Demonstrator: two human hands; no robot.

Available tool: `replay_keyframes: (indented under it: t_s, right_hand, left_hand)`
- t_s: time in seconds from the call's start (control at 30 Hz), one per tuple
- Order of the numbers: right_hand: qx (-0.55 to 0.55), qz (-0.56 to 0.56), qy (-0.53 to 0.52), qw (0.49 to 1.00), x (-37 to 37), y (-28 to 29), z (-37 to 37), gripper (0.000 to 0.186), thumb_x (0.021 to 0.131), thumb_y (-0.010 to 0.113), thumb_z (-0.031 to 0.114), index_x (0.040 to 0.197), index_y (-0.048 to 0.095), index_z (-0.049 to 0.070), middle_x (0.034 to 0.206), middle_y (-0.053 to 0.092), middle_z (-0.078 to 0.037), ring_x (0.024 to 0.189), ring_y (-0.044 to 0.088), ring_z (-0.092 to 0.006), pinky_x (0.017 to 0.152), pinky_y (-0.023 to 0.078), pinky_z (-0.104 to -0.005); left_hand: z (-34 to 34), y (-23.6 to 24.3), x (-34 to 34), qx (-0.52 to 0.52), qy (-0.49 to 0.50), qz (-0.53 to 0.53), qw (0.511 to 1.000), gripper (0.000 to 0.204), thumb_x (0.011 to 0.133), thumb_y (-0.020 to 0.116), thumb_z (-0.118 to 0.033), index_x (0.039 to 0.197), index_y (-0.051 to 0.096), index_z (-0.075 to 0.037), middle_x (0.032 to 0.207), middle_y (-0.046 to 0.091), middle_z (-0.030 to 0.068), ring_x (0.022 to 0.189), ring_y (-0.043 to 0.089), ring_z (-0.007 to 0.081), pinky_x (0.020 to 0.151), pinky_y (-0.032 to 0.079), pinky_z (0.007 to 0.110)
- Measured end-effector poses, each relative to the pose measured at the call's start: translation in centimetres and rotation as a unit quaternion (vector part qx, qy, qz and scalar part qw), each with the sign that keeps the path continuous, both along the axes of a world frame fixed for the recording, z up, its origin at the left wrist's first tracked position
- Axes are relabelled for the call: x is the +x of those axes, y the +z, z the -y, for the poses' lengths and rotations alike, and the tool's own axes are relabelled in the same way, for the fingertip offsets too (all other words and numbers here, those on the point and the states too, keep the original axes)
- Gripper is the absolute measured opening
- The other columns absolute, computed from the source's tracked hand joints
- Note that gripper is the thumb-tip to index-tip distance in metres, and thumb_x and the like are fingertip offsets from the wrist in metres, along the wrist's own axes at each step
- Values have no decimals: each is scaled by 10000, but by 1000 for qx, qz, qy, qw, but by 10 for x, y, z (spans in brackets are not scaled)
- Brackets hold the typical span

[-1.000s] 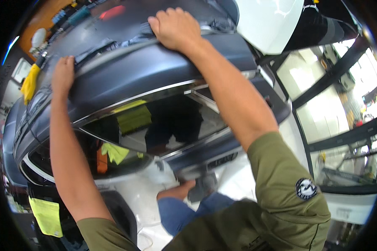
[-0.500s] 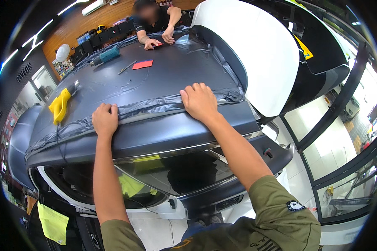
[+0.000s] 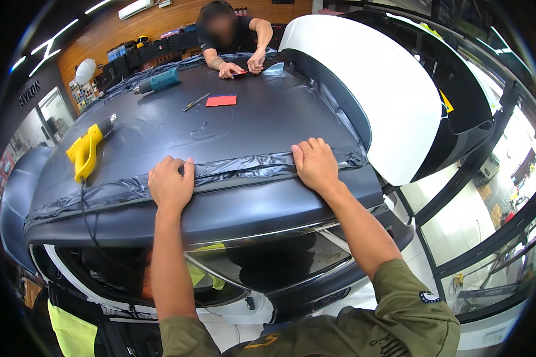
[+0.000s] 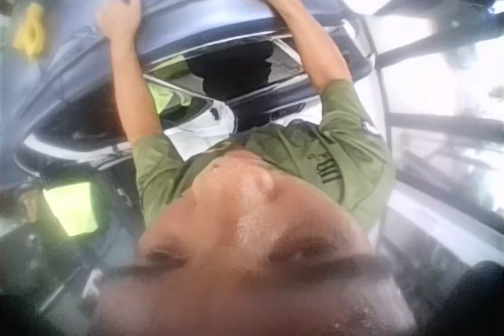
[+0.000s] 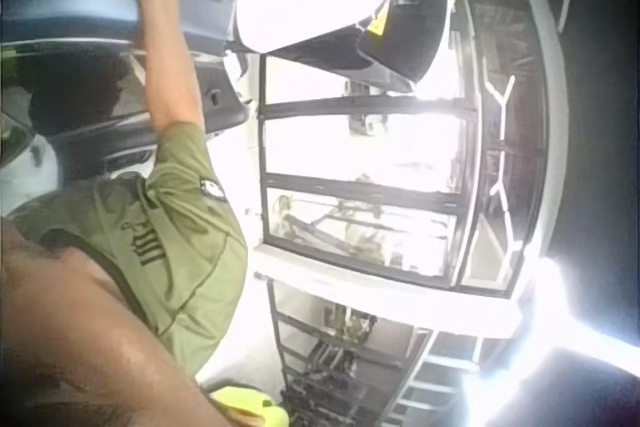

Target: The person applies a matte black vinyl wrap to a car hood, using a squeegee to smooth the surface and a utility knife to trim excess material along the edges. A second person assists by holding the film and using a heat gun to soften the vinyl during application.

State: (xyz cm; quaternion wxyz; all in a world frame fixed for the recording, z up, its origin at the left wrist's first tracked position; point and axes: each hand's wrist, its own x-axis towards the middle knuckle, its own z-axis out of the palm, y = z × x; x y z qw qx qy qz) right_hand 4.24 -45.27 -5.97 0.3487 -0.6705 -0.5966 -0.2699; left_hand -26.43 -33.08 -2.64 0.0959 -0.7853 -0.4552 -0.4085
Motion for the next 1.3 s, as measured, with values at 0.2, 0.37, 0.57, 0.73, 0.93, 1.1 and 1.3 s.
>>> replay_keyframes:
  t_s: [0.2,0.37,0.57,0.73,0.93,1.1,1.3]
  right_hand:
    - [15,11,-8,1000,-2,-1,-2,299,980,541,257,817,656,34,831,621,-136,838,573,-331,761,451,-460]
    - [12,29,-18,999,3,-3,0,286,965,549,251,803,657,43,823,625,-128,822,578,-323,745,447,-454]
    - [37,26,9,999,3,-3,-5,275,947,572,258,793,657,47,805,616,-121,823,585,-318,738,448,-451]
    - [43,-5,42,998,9,-5,-1,300,944,592,296,796,670,46,820,618,-125,829,587,-315,746,452,-449]
    - [25,-51,84,995,15,-7,4,309,943,595,308,823,690,40,838,626,-120,856,588,-304,770,451,-436]
    - [19,-71,92,993,16,-4,6,293,939,607,302,846,712,45,855,643,-116,873,592,-306,795,451,-431]
    - [43,-88,101,990,15,-5,3,270,930,619,296,882,670,35,860,635,-129,884,585,-315,795,447,-446]
  left_hand:
    - [-2,2,-4,-10,-19,-16,1000,367,937,582,-331,806,709,-13,829,624,123,833,596,351,788,443,459]
    - [1,3,1,-9,-21,-16,1000,380,948,569,-326,779,688,-7,822,612,141,802,586,378,760,441,482]
    - [0,0,-2,-13,13,-26,999,378,960,556,-308,730,663,-26,798,610,124,806,595,346,758,439,465]
    - [-2,-1,6,-13,35,0,999,370,964,564,-312,759,654,-18,800,593,131,778,569,366,708,428,464]
    - [-7,-10,4,3,53,-51,997,338,970,551,-297,811,634,-10,820,569,137,806,550,366,747,419,461]
    - [-6,-10,5,7,58,-52,997,331,967,558,-290,806,626,-8,820,560,147,821,548,369,765,417,463]
    - [-22,5,-7,-113,-9,-67,991,306,953,609,-277,907,676,18,894,655,165,870,620,332,782,462,413]
